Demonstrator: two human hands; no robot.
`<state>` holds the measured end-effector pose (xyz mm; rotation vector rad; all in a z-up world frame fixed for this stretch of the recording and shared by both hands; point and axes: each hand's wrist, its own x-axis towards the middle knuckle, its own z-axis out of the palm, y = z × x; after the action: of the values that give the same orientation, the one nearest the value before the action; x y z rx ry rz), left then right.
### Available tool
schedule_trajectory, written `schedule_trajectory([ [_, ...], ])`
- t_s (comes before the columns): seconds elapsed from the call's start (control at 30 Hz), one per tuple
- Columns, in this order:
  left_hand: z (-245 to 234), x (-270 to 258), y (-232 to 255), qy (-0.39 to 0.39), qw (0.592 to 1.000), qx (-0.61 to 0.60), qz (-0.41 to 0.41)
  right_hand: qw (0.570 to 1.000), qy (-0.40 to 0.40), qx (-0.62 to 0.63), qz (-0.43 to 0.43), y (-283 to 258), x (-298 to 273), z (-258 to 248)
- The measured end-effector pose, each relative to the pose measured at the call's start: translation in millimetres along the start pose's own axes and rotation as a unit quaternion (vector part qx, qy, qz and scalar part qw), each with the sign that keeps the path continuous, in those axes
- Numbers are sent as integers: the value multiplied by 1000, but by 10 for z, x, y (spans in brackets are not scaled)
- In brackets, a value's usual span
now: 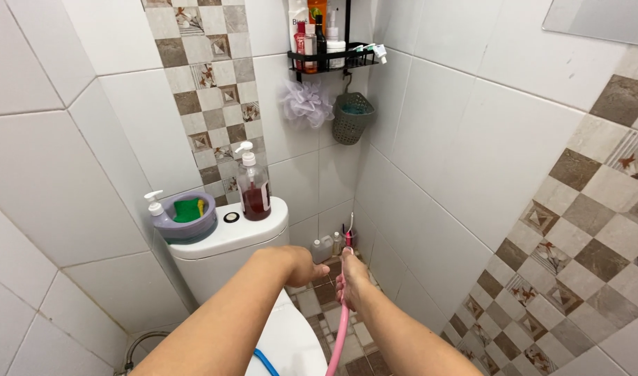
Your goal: Cleaning the bathroom floor and walls using a scrubbing brush and water from a bidet sprayer.
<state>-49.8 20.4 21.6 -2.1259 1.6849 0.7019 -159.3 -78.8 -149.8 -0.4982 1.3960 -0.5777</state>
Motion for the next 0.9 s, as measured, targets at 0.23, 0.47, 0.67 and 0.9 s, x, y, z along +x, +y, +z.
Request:
schedule_trajectory([
  [0.23, -8, 2, -30, 11, 1000, 13, 1, 999, 44, -25, -16, 12, -135, -20],
  [0.47, 5, 35, -8, 6, 1000, 18, -6, 998, -55, 11, -24, -58, -44, 103],
  [0.67, -53, 62, 11, 4, 1000, 16, 10, 992, -101, 33, -71, -242, -18, 185],
  [0.9, -82, 125, 79, 19, 1000, -2, 18, 975, -125, 97, -158, -374, 136, 203],
])
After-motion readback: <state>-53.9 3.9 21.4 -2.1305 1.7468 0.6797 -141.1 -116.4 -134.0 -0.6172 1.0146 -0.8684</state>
